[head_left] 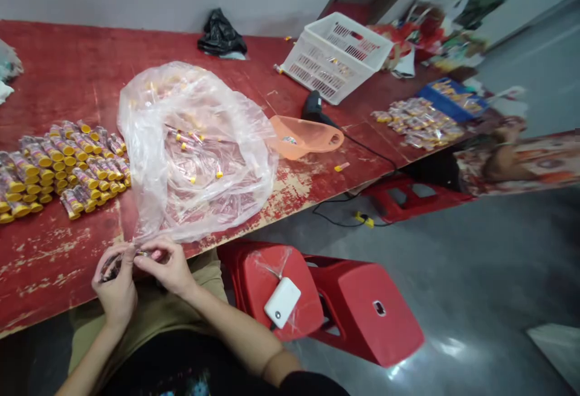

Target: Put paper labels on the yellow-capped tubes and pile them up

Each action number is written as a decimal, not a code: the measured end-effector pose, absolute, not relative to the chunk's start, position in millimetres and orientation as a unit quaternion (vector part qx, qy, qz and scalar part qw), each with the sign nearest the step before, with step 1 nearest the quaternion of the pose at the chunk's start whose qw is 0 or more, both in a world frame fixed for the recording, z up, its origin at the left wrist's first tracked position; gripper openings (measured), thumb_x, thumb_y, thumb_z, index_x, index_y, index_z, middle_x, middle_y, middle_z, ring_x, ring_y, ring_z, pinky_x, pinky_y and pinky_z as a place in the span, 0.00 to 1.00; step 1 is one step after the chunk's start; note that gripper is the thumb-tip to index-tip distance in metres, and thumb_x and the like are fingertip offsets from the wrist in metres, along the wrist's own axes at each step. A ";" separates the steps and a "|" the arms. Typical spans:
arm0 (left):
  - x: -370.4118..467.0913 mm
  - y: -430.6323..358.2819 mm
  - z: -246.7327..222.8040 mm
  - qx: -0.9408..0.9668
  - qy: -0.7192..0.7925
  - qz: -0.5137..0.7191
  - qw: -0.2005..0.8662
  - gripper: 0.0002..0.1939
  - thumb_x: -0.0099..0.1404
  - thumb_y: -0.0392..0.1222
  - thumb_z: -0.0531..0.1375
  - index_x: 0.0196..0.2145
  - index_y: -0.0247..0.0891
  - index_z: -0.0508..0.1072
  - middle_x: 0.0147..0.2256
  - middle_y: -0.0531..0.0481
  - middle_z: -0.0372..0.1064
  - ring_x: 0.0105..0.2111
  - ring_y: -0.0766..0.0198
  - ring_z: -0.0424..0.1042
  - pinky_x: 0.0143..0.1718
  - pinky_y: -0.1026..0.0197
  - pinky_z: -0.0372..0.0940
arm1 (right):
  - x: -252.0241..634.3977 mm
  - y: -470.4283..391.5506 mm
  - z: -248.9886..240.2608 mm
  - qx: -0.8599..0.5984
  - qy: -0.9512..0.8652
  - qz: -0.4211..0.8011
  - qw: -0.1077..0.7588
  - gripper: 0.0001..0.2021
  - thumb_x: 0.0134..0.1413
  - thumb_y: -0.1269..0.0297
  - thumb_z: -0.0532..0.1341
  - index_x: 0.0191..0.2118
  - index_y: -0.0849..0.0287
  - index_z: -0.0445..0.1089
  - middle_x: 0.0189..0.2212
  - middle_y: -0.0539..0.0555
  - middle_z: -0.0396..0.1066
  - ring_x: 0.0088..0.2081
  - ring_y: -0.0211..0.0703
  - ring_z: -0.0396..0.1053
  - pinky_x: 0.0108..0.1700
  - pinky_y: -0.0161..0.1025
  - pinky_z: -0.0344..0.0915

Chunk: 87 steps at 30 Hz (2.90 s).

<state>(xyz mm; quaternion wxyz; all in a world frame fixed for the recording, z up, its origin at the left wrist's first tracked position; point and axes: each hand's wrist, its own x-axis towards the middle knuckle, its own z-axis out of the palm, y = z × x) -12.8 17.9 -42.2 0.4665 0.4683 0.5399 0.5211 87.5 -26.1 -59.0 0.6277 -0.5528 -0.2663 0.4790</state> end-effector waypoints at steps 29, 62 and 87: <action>-7.0 4.2 -24.9 0.245 0.508 0.546 0.619 0.21 0.49 0.52 0.81 0.29 0.39 0.78 0.27 0.57 0.73 0.30 0.69 0.71 0.38 0.65 0.66 | 118.9 -72.5 -22.3 -0.629 -0.456 0.292 0.557 0.06 0.63 0.60 0.70 0.43 0.54 0.82 0.33 0.51 0.77 0.33 0.39 0.72 0.40 0.40 0.72; 4.2 -13.0 -14.5 0.086 0.536 0.506 0.671 0.23 0.52 0.51 0.80 0.27 0.36 0.73 0.26 0.58 0.69 0.30 0.70 0.70 0.41 0.63 0.66 | 91.9 -68.6 -28.0 -0.547 -0.239 0.390 0.701 0.22 0.60 0.43 0.71 0.35 0.57 0.69 0.33 0.45 0.64 0.25 0.30 0.64 0.23 0.31 0.64; -4.0 -22.2 -28.7 0.187 0.498 0.481 0.696 0.26 0.42 0.50 0.83 0.31 0.37 0.77 0.29 0.57 0.73 0.30 0.70 0.71 0.39 0.64 0.68 | 94.2 -80.8 -38.3 -0.631 -0.242 0.317 0.665 0.19 0.58 0.44 0.73 0.40 0.55 0.77 0.36 0.51 0.74 0.26 0.36 0.69 0.27 0.38 0.67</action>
